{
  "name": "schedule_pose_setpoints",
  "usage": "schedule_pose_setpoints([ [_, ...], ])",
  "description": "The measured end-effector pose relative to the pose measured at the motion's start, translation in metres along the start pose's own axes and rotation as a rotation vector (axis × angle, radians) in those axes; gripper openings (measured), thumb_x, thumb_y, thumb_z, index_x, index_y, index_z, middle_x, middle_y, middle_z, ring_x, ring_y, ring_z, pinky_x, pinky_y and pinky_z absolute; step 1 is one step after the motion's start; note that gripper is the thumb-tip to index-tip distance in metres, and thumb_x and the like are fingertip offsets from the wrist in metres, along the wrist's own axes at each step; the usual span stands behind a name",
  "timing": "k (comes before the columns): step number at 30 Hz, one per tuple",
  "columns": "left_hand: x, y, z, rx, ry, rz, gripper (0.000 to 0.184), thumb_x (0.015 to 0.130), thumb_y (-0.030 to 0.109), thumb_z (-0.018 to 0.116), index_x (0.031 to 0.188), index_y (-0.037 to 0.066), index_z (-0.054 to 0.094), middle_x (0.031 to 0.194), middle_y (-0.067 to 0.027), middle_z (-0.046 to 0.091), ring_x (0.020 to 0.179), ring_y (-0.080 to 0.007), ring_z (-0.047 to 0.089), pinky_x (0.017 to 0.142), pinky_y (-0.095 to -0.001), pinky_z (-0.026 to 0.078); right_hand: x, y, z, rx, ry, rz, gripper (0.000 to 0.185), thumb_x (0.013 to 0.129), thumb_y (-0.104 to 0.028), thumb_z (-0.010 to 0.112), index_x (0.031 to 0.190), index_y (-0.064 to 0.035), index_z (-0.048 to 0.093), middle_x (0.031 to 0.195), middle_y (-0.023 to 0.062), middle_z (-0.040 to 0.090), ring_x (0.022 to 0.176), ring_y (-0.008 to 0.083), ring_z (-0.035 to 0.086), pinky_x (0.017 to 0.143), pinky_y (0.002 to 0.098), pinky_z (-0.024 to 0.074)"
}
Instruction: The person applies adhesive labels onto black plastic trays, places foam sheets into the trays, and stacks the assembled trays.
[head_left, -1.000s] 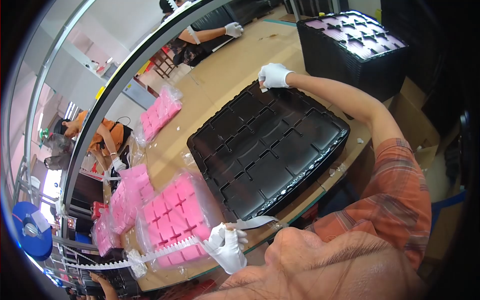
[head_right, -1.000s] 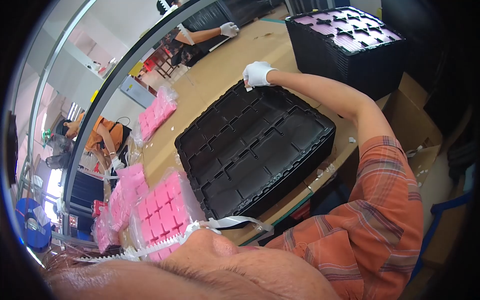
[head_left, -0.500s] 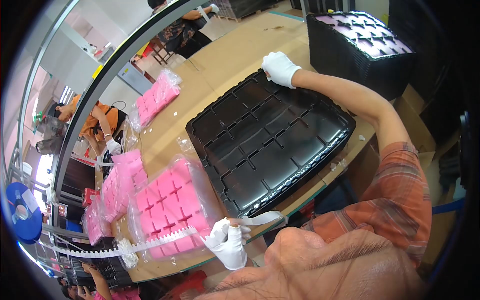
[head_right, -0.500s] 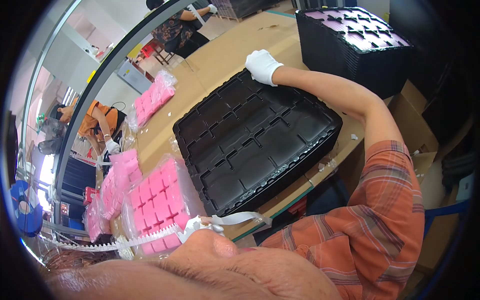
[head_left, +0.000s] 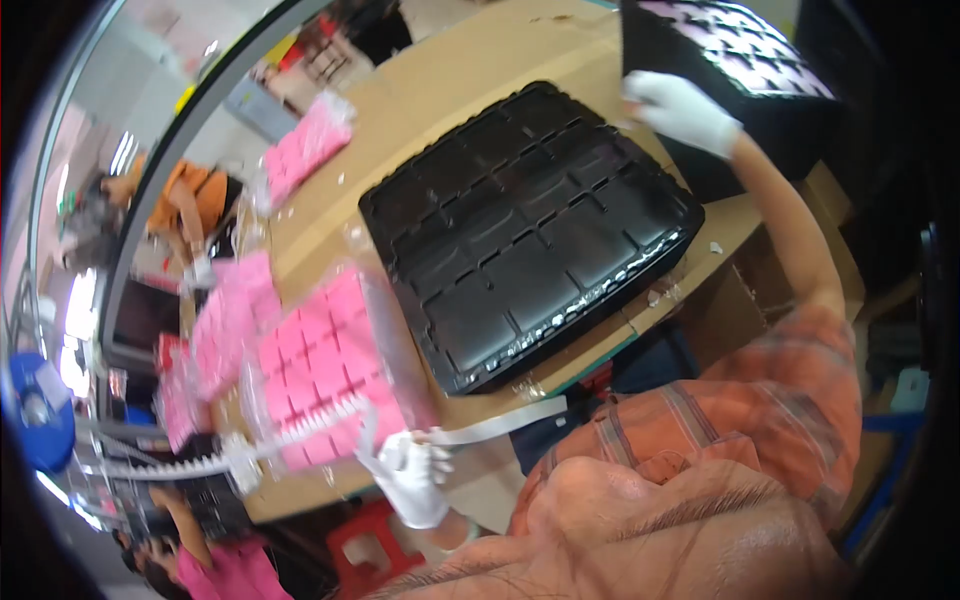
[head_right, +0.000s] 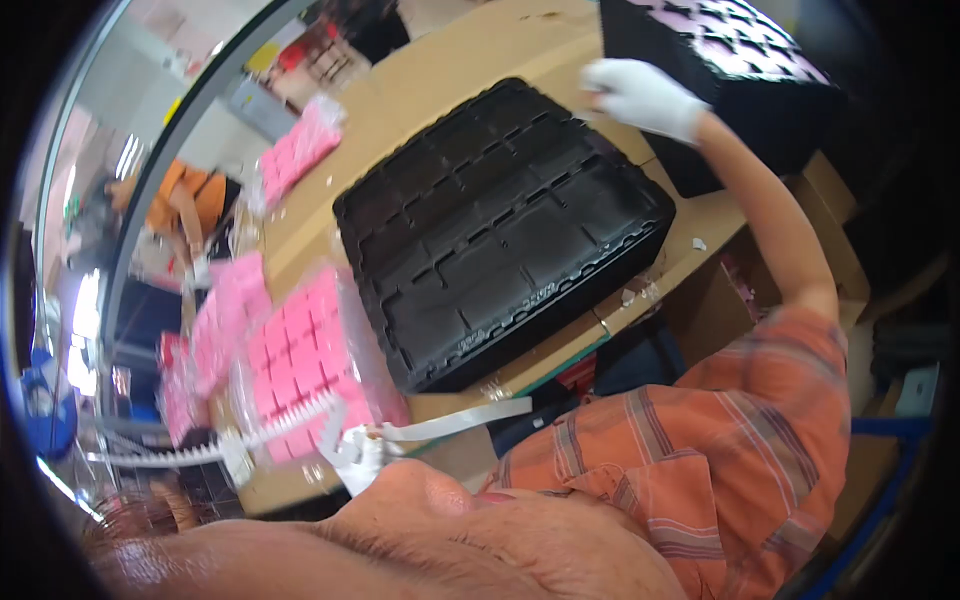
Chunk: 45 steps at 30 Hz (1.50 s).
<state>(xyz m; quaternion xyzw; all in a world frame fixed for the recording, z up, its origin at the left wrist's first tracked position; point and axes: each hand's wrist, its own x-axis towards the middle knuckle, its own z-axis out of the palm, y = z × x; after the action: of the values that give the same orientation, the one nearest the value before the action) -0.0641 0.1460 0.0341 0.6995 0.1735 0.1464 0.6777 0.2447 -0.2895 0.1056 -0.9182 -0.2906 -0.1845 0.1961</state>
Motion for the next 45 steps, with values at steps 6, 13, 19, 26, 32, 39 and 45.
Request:
schedule_pose_setpoints([
  [6, -0.074, -0.022, -0.134, 1.625, 0.418, -0.932, 0.039, 0.075, 0.040, 0.068, 0.086, 0.003, 0.072, 0.089, -0.0159, 0.070, 0.085, -0.0278, 0.069, 0.070, -0.0377, 0.055, -0.183, 0.026, -0.040, 0.462, 0.067, 0.856, 0.028, 0.089, -0.003, 0.051, 0.117, -0.0031, 0.057, 0.087, 0.0018, 0.060, 0.054, 0.0019, 0.042, 0.046, 0.0189, 0.0331],
  [13, -0.075, 0.079, -0.038, 0.609, 0.697, 0.345, 0.012, 0.088, 0.008, 0.062, 0.094, 0.000, 0.067, 0.069, 0.0036, 0.058, 0.056, -0.0005, 0.045, 0.048, -0.0177, 0.035, -0.219, 0.050, -0.007, 0.776, 0.566, 0.644, 0.015, 0.095, -0.026, 0.056, 0.093, -0.0109, 0.059, 0.064, -0.0107, 0.030, 0.051, -0.0011, 0.024, 0.045, 0.0190, 0.0162],
  [19, 0.159, 0.019, -0.049, 1.329, 0.050, 0.364, 0.020, 0.079, 0.020, 0.060, 0.092, 0.009, 0.069, 0.093, -0.0142, 0.067, 0.088, -0.0318, 0.064, 0.079, -0.0397, 0.052, -0.150, -0.048, 0.004, 0.806, 0.409, 0.244, 0.021, 0.098, -0.023, 0.049, 0.082, -0.0104, 0.051, 0.062, -0.0087, 0.032, 0.049, -0.0013, 0.026, 0.044, 0.0183, 0.0185],
  [26, 0.196, -0.016, -0.035, 1.338, 0.082, 0.230, 0.025, 0.071, 0.023, 0.063, 0.090, 0.008, 0.070, 0.093, -0.0184, 0.067, 0.089, -0.0332, 0.064, 0.079, -0.0419, 0.052, -0.135, -0.106, -0.002, 0.862, 0.177, 0.353, 0.020, 0.096, -0.020, 0.054, 0.080, -0.0073, 0.054, 0.054, -0.0070, 0.041, 0.040, -0.0007, 0.033, 0.036, 0.0172, 0.0210],
  [32, 0.202, -0.028, -0.079, 0.457, -0.095, 0.183, 0.016, 0.069, 0.015, 0.067, 0.079, 0.003, 0.067, 0.074, -0.0105, 0.067, 0.064, -0.0201, 0.063, 0.060, -0.0332, 0.051, -0.068, -0.186, 0.005, 1.027, -0.047, 0.285, 0.021, 0.094, -0.025, 0.057, 0.086, -0.0059, 0.055, 0.056, -0.0063, 0.043, 0.041, -0.0002, 0.034, 0.036, 0.0169, 0.0221],
  [39, 0.201, -0.019, -0.114, -0.413, -0.040, 0.262, 0.005, 0.076, 0.003, 0.062, 0.075, 0.008, 0.061, 0.067, 0.0027, 0.055, 0.059, -0.0073, 0.050, 0.054, -0.0224, 0.039, 0.050, -0.301, 0.100, 1.262, -0.846, 0.045, 0.051, 0.098, -0.044, 0.044, 0.112, 0.0013, 0.062, 0.096, 0.0072, 0.065, 0.079, 0.0111, 0.059, 0.073, 0.0236, 0.0491],
  [45, 0.160, 0.010, -0.080, -0.028, 0.008, 0.430, 0.005, 0.075, 0.008, 0.066, 0.078, 0.004, 0.065, 0.069, -0.0021, 0.060, 0.064, -0.0108, 0.057, 0.058, -0.0251, 0.045, 0.113, -0.353, 0.186, 1.384, -0.950, 0.337, 0.077, 0.087, -0.063, 0.049, 0.128, 0.0017, 0.041, 0.106, 0.0137, 0.055, 0.093, 0.0219, 0.056, 0.082, 0.0354, 0.0472],
])
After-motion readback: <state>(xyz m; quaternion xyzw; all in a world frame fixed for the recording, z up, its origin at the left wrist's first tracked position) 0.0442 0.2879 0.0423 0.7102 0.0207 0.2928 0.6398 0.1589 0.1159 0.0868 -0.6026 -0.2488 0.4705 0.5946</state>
